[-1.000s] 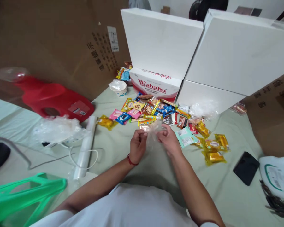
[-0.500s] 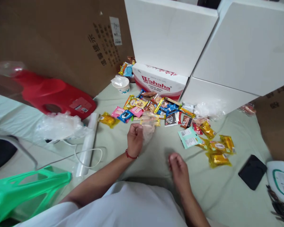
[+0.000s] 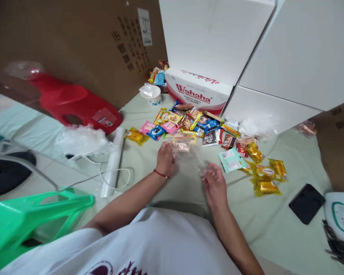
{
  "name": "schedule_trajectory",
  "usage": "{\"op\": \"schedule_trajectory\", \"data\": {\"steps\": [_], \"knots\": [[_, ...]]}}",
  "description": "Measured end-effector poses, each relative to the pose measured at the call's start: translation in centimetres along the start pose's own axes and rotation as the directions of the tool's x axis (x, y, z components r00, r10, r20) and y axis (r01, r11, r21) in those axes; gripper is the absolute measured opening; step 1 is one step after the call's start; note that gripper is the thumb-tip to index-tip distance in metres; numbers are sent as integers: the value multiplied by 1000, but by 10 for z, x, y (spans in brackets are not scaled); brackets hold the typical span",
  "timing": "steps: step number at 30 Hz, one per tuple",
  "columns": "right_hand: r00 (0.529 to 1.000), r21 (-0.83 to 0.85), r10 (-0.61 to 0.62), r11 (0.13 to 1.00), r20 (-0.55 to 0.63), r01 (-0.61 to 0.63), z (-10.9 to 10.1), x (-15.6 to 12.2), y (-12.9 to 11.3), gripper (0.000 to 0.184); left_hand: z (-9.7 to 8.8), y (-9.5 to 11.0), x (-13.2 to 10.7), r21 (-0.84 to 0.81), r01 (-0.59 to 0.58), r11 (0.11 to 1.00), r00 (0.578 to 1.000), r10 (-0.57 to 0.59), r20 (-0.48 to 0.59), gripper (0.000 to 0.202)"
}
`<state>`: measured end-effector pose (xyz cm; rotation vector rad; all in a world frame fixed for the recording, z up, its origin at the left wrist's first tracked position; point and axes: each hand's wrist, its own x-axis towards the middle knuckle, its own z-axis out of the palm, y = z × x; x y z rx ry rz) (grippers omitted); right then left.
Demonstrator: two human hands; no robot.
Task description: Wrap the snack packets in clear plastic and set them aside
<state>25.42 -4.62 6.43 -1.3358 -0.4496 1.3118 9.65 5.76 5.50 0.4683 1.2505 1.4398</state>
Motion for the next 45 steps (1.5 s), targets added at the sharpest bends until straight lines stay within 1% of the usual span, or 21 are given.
{"op": "schedule_trajectory", "data": {"steps": [3, 5, 7, 9, 11, 16, 17, 19, 22, 24, 26, 28, 30, 31, 33, 35, 37, 39, 41, 43, 45], "knots": [[995, -163, 98, 982, 8, -95, -20, -32, 39, 58, -1, -9, 6, -43, 116, 992, 993, -117, -21, 44], [998, -362, 70, 930, 0, -65, -32, -46, 47, 59, -1, -12, 3, -34, 155, 987, 988, -155, -5, 46], [989, -549, -141, 830, -41, 96, -41, -51, 37, 54, 0, -12, -3, -26, 156, 987, 988, -155, 18, 46], [909, -677, -417, 673, -13, 299, -43, -46, 14, 44, 2, -10, -10, -9, 114, 993, 992, -113, 55, 48], [823, -706, -556, 538, 113, 460, -35, -33, -11, 45, 5, -6, -19, 9, 57, 998, 992, -57, 113, 51], [769, -628, -504, 463, 395, 626, 14, 23, -49, 105, 8, -1, -37, -5, -22, 1000, 970, 23, 241, 55], [758, -619, -473, 447, 449, 646, 21, 34, -52, 101, 7, 0, -38, -9, -16, 1000, 969, 18, 246, 55], [730, -600, -409, 415, 548, 683, 24, 54, -54, 68, 3, 2, -37, -3, 12, 1000, 973, -11, 229, 56], [772, -637, -344, 437, 534, 635, 4, 68, -45, 28, -9, 3, -29, 21, 55, 998, 983, -58, 175, 61], [853, -692, -328, 499, 406, 521, -17, 67, -36, 31, -19, 2, -23, 31, 70, 997, 985, -74, 156, 64], [870, -746, -376, 467, 320, 476, -33, 61, -28, 37, -27, -1, -20, 43, 75, 996, 986, -81, 147, 62], [784, -774, -474, 283, 400, 566, -35, 56, -25, 54, -30, -4, -20, 53, 73, 996, 985, -80, 150, 60], [648, -717, -474, 48, 596, 695, -23, 55, -27, 73, -28, -6, -24, 47, 69, 997, 980, -76, 184, 59], [592, -663, -419, -34, 688, 748, -14, 57, -30, 75, -27, -7, -27, 40, 70, 997, 975, -77, 209, 59], [524, -565, -284, -82, 803, 821, 5, 63, -36, 57, -26, -5, -31, 24, 75, 997, 964, -79, 255, 60], [517, -528, -224, 11, 826, 849, 14, 67, -44, 30, -29, 0, -34, 5, 72, 997, 962, -71, 264, 60], [590, -547, -258, 222, 765, 807, 9, 67, -52, 12, -37, 8, -33, -19, 66, 998, 966, -59, 250, 60], [748, -580, -254, 499, 613, 644, -7, 61, -59, 22, -48, 15, -29, -22, 74, 997, 964, -66, 258, 58], [903, -566, -130, 740, 409, 363, -28, 54, -65, 38, -57, 18, -20, 1, 100, 995, 947, -95, 307, 56], [972, -505, 31, 858, 231, 93, -46, 48, -66, 49, -61, 16, -7, 49, 115, 992, 929, -125, 348, 53], [988, -458, 117, 887, 100, -59, -58, 46, -61, 54, -63, 12, 10, 154, 103, 983, 936, -148, 320, 50]]}}
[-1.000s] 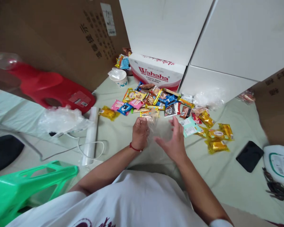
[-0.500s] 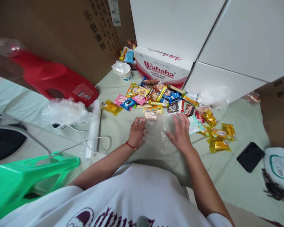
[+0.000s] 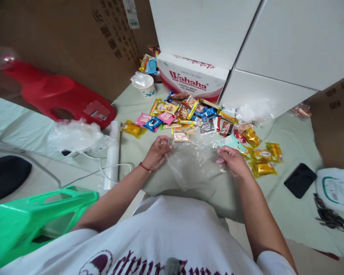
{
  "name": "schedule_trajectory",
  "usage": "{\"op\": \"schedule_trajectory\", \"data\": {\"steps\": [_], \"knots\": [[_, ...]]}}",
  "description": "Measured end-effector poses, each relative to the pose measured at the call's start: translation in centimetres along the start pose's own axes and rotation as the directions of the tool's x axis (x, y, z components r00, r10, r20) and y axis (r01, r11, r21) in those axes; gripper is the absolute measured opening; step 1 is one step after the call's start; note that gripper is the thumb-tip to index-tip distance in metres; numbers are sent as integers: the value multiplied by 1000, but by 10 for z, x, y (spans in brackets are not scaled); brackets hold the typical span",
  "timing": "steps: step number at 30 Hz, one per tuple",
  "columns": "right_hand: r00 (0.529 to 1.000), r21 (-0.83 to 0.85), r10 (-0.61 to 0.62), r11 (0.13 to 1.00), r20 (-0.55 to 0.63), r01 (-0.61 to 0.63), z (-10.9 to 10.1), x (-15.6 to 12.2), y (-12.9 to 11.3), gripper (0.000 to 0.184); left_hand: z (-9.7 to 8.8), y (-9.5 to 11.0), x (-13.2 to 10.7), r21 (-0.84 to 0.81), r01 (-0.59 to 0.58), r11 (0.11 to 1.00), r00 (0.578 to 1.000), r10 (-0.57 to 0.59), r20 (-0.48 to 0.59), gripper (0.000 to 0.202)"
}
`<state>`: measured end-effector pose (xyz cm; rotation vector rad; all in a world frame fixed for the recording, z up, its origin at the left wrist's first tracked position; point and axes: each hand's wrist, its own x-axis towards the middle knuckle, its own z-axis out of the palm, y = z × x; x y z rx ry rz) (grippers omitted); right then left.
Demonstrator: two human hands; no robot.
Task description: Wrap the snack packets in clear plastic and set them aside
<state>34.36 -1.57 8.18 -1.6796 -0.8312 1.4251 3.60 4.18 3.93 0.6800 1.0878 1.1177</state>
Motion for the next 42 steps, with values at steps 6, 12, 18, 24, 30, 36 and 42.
{"op": "schedule_trajectory", "data": {"steps": [6, 12, 18, 24, 30, 36, 42], "knots": [[983, 12, 27, 1000, -180, -25, 3, -5, 27, 54, -1, 18, 13, 620, -289, 730, 858, 484, -169, 44], [982, -1, -25, 1000, -185, 25, 15, -27, 42, 49, 50, 16, -18, 725, -659, 198, 695, 529, 487, 21], [967, -83, 61, 993, -249, -84, -22, -65, 85, 48, 36, -47, -15, 735, -649, -198, 728, 118, 675, 42], [798, -825, -534, 559, -278, 86, -81, -45, 41, 36, 0, -59, -29, 689, -694, -208, 701, 23, 713, 55], [638, -817, -533, -207, 556, 539, -1, 86, -50, 43, 13, -52, -21, 691, -701, -174, 699, 20, 714, 51], [676, -778, -388, -261, 627, 572, 27, 150, -61, 42, 10, -55, -9, 732, -655, -185, 734, 74, 675, 52], [723, -845, -634, 200, 275, 496, -38, 113, -73, 41, 12, -51, -4, 713, -678, -178, 719, 36, 694, 55]]}}
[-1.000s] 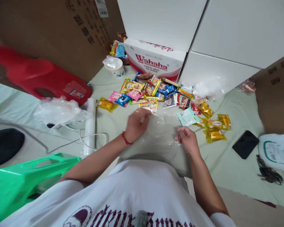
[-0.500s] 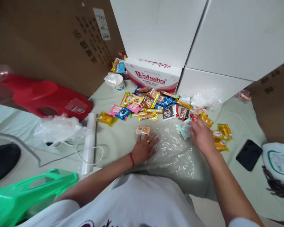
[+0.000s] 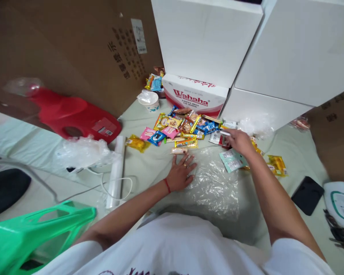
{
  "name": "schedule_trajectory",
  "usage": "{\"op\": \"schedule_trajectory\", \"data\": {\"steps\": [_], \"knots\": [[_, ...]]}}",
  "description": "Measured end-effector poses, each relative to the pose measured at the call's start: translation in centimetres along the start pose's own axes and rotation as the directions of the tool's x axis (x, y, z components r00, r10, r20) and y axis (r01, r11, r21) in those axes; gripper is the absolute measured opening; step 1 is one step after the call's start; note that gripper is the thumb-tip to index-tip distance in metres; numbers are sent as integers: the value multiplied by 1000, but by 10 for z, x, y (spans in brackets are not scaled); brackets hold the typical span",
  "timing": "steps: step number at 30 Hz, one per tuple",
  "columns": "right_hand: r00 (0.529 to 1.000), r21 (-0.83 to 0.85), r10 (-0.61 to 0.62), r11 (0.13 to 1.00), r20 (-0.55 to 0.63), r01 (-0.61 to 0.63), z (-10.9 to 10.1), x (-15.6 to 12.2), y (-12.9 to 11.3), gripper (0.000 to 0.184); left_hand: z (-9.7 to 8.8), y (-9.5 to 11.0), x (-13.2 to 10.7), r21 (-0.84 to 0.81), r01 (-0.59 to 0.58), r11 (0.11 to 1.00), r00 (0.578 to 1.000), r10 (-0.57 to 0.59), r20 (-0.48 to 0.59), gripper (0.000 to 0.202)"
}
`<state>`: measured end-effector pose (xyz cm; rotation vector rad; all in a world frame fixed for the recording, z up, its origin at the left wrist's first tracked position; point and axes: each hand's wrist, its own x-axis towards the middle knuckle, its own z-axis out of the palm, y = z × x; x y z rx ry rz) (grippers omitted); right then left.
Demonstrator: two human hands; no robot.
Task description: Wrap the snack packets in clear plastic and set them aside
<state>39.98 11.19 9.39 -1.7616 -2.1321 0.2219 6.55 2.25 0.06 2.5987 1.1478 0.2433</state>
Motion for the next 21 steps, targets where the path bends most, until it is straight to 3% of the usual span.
{"op": "schedule_trajectory", "data": {"steps": [3, 6, 8, 11, 13, 15, 16, 18, 20, 21], "knots": [[978, 207, 114, 975, -174, -77, -30, -40, -17, 38, -3, -4, 8, -3, -19, 1000, 999, 20, 25, 59], [975, 294, -97, 943, -200, 154, -40, -80, -60, 39, -4, -7, 13, -21, -29, 999, 998, 30, 46, 67], [942, 310, -277, 893, -190, 325, -37, -100, -88, 43, -4, -10, 15, -37, -39, 999, 998, 41, 56, 69], [911, 354, -381, 839, -159, 413, -27, -118, -114, 45, -4, -14, 15, -47, -60, 997, 996, 63, 61, 67], [952, 421, -271, 854, -144, 307, -20, -125, -119, 36, -3, -15, 14, -39, -70, 997, 996, 73, 58, 63], [999, 565, 14, 825, -49, 16, -12, -132, -121, 26, -2, -14, 13, -18, -57, 998, 997, 58, 43, 62], [983, 654, 176, 738, 53, -167, -6, -135, -122, 27, -2, -12, 12, -5, -42, 999, 999, 42, 33, 62], [868, 769, 389, 435, 308, -468, 7, -140, -125, 40, 0, -7, 9, 21, -6, 1000, 1000, 6, 16, 64], [751, 799, 461, 138, 472, -586, 22, -144, -130, 50, 2, -1, 7, 37, 29, 999, 999, -30, 13, 64], [717, 807, 488, 40, 498, -589, 29, -145, -132, 52, 2, 1, 6, 41, 47, 998, 999, -48, 15, 60]]}}
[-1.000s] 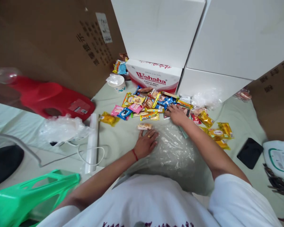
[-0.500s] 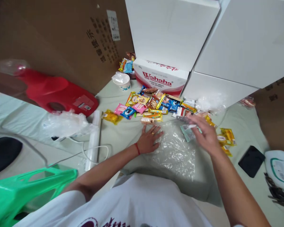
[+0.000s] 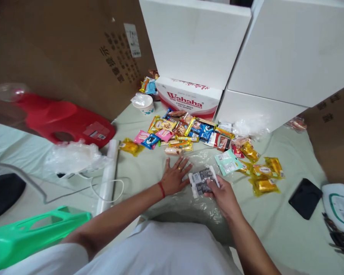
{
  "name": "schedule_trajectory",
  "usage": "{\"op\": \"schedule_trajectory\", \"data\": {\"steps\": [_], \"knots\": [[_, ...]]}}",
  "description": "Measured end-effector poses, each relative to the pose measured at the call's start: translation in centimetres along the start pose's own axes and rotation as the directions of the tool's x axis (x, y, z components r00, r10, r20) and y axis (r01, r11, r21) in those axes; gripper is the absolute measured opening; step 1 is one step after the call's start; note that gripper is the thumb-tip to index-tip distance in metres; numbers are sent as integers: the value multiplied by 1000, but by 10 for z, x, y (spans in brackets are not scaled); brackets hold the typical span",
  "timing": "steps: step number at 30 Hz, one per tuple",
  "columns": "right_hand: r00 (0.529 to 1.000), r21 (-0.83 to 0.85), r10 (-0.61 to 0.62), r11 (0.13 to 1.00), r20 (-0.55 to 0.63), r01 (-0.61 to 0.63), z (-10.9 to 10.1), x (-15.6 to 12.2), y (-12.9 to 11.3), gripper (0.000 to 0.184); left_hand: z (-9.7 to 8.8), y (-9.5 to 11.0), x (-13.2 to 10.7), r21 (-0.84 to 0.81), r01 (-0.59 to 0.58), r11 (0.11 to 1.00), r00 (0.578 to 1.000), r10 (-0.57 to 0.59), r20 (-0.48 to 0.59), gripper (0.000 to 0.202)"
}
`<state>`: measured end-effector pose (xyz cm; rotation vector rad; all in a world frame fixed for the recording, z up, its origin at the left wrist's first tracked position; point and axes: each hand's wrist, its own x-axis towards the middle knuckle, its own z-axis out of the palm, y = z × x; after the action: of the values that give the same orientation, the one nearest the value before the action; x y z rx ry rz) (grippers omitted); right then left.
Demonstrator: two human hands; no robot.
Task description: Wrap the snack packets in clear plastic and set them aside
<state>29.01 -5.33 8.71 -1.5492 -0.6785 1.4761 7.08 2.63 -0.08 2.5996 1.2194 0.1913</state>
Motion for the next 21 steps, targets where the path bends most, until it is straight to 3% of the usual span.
{"op": "schedule_trajectory", "data": {"steps": [3, 4, 6, 7, 9, 11, 13, 16, 19, 21], "knots": [[995, 83, 30, 996, -96, -22, 8, 5, 17, 54, 0, 2, -1, -10, 42, 999, 999, -42, 4, 52], [993, 10, 38, 999, -113, -37, 8, 8, 22, 52, -1, 1, 0, -19, 47, 999, 999, -47, 5, 52], [991, -317, 34, 945, -132, -75, 0, 12, 29, 42, -1, -2, 1, -37, 49, 998, 999, -49, 5, 54], [990, -522, 4, 849, -143, -79, -6, 13, 31, 36, -1, -4, 2, -45, 45, 998, 999, -45, 7, 54], [977, -824, -154, 566, -147, -35, -18, 15, 29, 28, -2, -6, 3, -56, 32, 998, 999, -32, 8, 54], [929, -927, -367, 364, -58, 86, -25, 18, 19, 29, -2, -6, 2, -60, 23, 998, 1000, -23, 0, 54], [864, -910, -487, 288, 129, 298, -21, 24, 0, 30, -3, -5, 1, -59, 22, 998, 1000, -23, -14, 54], [747, -816, -560, 202, 357, 541, 6, 50, -45, 30, -3, -5, 0, -62, 14, 998, 1000, -16, -27, 54], [634, -794, -603, 4, 483, 608, 51, 103, -104, 33, -2, -6, -1, -72, 6, 997, 999, -9, -43, 55], [606, -778, -546, -144, 578, 611, 87, 150, -140, 34, -2, -6, -1, -76, 6, 997, 998, -10, -55, 55]]}}
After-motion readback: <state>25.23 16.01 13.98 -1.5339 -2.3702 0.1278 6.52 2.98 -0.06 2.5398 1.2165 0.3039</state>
